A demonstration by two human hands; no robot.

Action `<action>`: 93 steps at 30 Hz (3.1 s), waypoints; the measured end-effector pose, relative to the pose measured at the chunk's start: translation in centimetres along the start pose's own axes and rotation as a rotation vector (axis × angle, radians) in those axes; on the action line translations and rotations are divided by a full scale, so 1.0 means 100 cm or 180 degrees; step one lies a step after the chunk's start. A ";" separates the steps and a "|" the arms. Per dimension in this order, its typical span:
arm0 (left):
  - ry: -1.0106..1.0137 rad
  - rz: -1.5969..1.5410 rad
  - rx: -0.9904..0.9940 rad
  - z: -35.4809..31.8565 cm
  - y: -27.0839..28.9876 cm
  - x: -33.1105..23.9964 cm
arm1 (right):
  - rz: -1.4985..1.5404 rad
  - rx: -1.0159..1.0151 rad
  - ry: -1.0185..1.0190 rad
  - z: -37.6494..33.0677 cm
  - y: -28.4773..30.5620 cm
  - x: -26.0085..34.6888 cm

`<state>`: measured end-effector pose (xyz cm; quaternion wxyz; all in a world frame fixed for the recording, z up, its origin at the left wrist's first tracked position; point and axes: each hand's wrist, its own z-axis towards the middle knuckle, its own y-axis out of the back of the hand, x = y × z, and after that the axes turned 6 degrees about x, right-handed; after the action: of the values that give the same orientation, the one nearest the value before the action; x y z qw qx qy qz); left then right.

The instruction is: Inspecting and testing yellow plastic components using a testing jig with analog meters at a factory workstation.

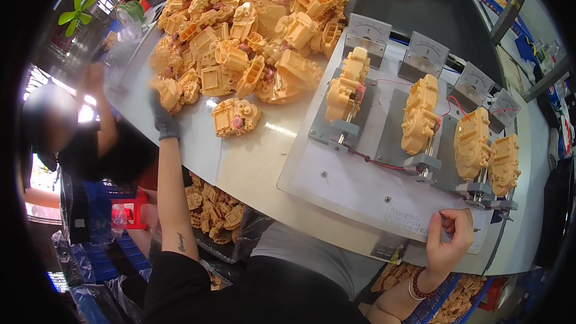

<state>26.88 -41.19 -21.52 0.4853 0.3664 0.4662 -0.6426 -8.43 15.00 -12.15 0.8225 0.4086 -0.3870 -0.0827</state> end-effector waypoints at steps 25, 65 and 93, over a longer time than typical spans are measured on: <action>-0.1215 0.2870 0.3290 -0.263 -0.226 -0.150 | -0.0244 -0.0563 0.0249 -0.002 0.020 -0.002; -0.1509 0.2390 0.3294 -0.263 -0.217 -0.131 | 0.1501 0.0447 0.0634 0.034 -0.036 0.053; -0.1189 0.1700 0.3060 -0.266 -0.226 -0.135 | 0.1622 0.0256 0.0689 0.022 -0.048 0.048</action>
<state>9.11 -9.85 -11.45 0.4837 0.5310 -0.0800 -0.6912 -5.80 8.38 -12.12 0.8364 0.3368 -0.3901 0.1863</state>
